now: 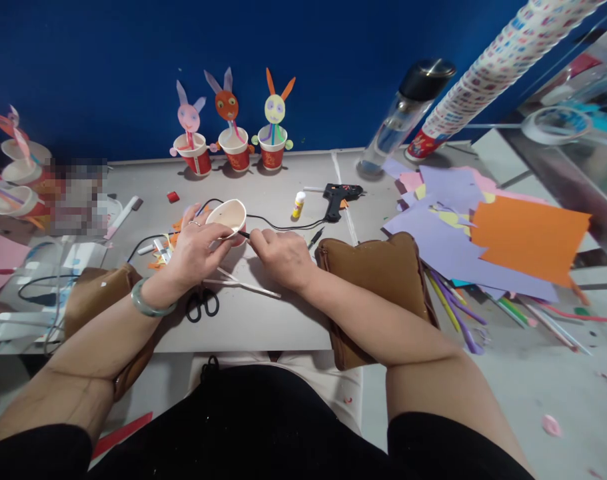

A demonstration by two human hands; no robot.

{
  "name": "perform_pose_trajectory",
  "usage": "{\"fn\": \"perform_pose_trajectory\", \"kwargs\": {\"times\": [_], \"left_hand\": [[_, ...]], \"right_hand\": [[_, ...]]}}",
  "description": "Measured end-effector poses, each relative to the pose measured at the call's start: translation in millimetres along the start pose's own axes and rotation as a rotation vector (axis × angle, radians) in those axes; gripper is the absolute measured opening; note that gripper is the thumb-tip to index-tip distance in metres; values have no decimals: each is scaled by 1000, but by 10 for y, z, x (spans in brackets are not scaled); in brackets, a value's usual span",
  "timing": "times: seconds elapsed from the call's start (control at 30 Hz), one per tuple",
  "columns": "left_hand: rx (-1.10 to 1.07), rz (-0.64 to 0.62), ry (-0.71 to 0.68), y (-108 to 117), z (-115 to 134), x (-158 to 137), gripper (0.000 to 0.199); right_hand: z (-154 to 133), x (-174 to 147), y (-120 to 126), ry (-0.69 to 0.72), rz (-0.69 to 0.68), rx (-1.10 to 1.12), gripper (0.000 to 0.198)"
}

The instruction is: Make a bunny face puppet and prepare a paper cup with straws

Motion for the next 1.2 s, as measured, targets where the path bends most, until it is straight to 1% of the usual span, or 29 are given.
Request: {"fn": "perform_pose_trajectory", "kwargs": {"times": [0.03,0.1,0.17,0.2,0.23,0.27,0.3,0.37,0.4,0.47,0.5,0.53,0.6,0.63,0.7,0.73,0.8,0.83,0.9,0.97,1.03,1.1,1.2], "left_hand": [[-6,-10,4,-5,-2,2,15],[-3,-25,11,-12,-3,4,15],[16,-21,15,-7,-2,4,16],[26,-14,14,-2,0,3,15],[35,-9,8,0,5,3,15],[43,-7,3,0,9,2,15],[49,-8,-3,-3,11,1,15],[54,-21,-12,-17,12,-2,15],[55,-25,-15,-24,10,-4,15],[56,-19,-16,-28,1,-10,14],[56,-11,-16,-27,-2,-13,14],[55,-2,-14,-24,-6,-15,13],[47,22,-6,-15,-9,-17,12],[39,40,3,-6,-10,-16,10],[11,117,24,31,-13,-16,8],[-11,168,36,53,-17,-19,17],[-79,262,62,79,-40,-29,44],[-126,293,79,75,-63,-35,59],[-242,310,127,29,-134,-41,86],[-373,284,173,-49,-215,-38,105],[-526,220,209,-143,-281,-28,115],[-706,138,256,-230,-323,-19,113],[-949,3,361,-326,-324,-17,93]], "right_hand": [[21,16,1,-26,-8,66,27],[82,67,-27,-113,-69,319,28],[123,105,-110,-220,-200,623,33],[128,113,-148,-260,-259,730,35],[131,117,-168,-281,-286,777,36],[134,118,-164,-276,-273,752,36],[135,116,-139,-245,-227,659,35],[107,91,-63,-139,-101,344,31],[77,68,-40,-80,-59,173,28],[18,23,-36,16,-31,-85,28],[1,9,-41,47,-29,-152,30],[-4,2,-42,62,-25,-173,31],[23,12,-30,39,-4,-94,32],[48,23,-20,13,11,-7,32],[95,46,-2,-26,44,197,33],[107,55,10,-28,66,288,34],[105,60,42,2,113,418,34],[93,58,58,27,131,457,34],[58,46,87,80,153,502,32],[23,31,108,122,164,516,31],[2,18,120,141,171,519,32],[-3,11,118,137,169,522,32],[2,7,102,118,160,540,32]]}}
Point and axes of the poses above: each hand's wrist, its own x-axis towards the middle knuckle, its own y-axis out of the back of the hand, z = x × y, the point moved 6 cm from there along x, towards the middle knuckle, and after that the axes turned 12 degrees about x, right-handed, at the moved point
